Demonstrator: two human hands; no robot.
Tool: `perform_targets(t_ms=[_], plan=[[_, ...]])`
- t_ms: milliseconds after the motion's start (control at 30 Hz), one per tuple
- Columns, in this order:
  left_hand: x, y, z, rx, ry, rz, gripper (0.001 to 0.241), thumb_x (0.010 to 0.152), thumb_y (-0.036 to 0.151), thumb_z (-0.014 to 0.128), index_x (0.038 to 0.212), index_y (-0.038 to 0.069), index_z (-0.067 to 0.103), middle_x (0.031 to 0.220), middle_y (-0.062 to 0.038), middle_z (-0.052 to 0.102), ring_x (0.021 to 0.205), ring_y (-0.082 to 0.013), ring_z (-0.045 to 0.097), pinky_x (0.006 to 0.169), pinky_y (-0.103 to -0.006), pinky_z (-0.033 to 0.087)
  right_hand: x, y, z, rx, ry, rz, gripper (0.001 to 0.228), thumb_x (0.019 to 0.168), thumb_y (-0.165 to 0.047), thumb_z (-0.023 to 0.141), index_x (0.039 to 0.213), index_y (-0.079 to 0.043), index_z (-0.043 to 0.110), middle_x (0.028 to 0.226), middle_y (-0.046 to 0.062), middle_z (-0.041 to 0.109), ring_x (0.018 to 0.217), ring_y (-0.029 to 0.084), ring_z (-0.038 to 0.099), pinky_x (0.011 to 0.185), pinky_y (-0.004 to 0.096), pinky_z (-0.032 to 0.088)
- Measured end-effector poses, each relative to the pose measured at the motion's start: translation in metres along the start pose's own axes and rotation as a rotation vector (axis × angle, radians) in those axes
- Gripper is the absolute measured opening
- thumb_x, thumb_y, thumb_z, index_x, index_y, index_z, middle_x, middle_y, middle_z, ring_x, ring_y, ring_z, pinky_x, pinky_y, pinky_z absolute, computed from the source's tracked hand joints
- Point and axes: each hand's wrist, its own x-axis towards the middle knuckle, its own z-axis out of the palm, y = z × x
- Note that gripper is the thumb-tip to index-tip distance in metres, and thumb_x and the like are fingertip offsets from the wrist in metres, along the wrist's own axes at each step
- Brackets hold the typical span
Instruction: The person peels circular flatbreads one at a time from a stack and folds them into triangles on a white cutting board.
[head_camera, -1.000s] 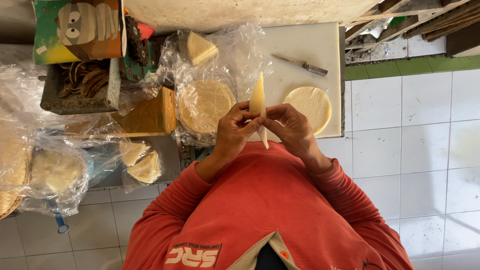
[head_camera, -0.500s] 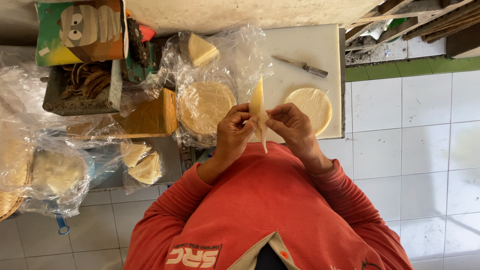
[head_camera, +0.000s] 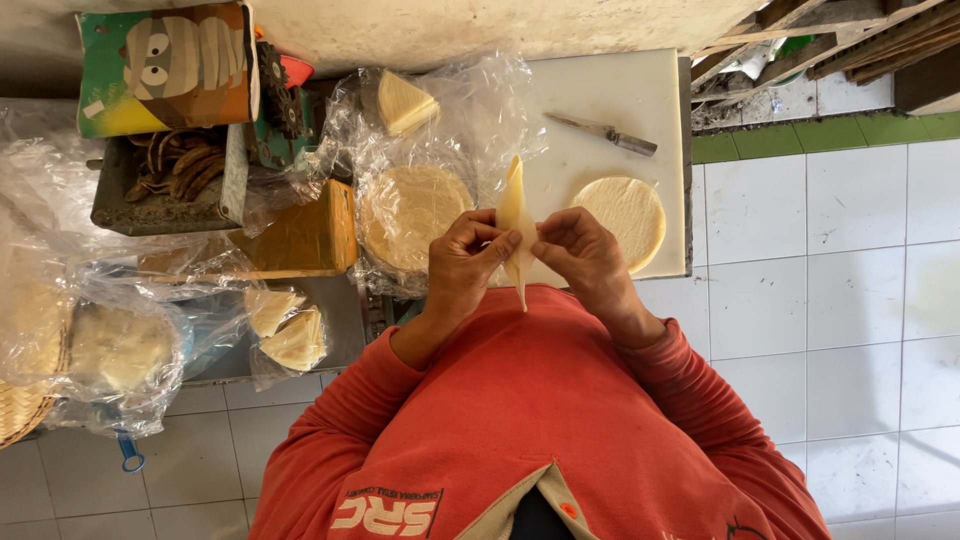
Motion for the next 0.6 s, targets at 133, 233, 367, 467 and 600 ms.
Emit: perform_targets(t_ms=[133,233,367,467,600], plan=[[0.0,0.002,0.003,-0.086,0.046,0.035,0.013,0.096,0.006,0.076,0.09,-0.002,0.067,0.115,-0.01,0.069,0.09,-0.0116,0.07,0.076,-0.0247,0.062,0.003,-0.001,-0.003,0.127,0.021,0.051,0.025,0.098,0.002,0.068,0.12,0.002,0.057,0.108,0.01,0.066,0.1,0.015,0.064,0.089,0.029,0.056],[-0.001,0.007,0.007,0.129,0.066,0.156,0.014,0.097,0.006,0.076,0.09,-0.002,0.066,0.113,-0.012,0.069,0.089,-0.0121,0.07,0.074,-0.0247,0.062,0.001,-0.01,-0.002,0.004,0.027,0.119,0.025,0.1,-0.011,0.061,0.122,-0.001,0.056,0.111,0.01,0.074,0.104,0.014,0.07,0.096,0.027,0.06],[-0.002,0.013,0.009,0.366,0.012,0.312,0.014,0.097,0.007,0.077,0.092,-0.001,0.066,0.109,-0.011,0.069,0.086,-0.0117,0.073,0.07,-0.0239,0.062,0.003,-0.017,0.013,-0.212,0.023,-0.056,0.038,0.098,-0.013,0.072,0.127,0.003,0.054,0.108,0.009,0.068,0.101,0.012,0.066,0.09,0.027,0.059],[-0.002,0.015,0.01,0.492,0.028,0.426,0.013,0.094,0.005,0.078,0.091,-0.001,0.067,0.108,-0.012,0.07,0.087,-0.0135,0.072,0.068,-0.0244,0.061,0.002,-0.02,0.019,-0.302,0.085,-0.066,0.032,0.098,-0.015,0.073,0.12,0.005,0.061,0.104,0.01,0.073,0.097,0.011,0.069,0.087,0.027,0.06],[-0.003,0.007,0.006,0.31,0.006,0.358,0.012,0.098,0.004,0.075,0.095,-0.001,0.064,0.111,-0.012,0.068,0.089,-0.014,0.071,0.074,-0.0252,0.062,0.003,-0.02,0.017,-0.162,0.117,0.029,0.022,0.102,-0.014,0.068,0.113,0.004,0.067,0.101,0.007,0.074,0.092,0.01,0.068,0.084,0.025,0.058]])
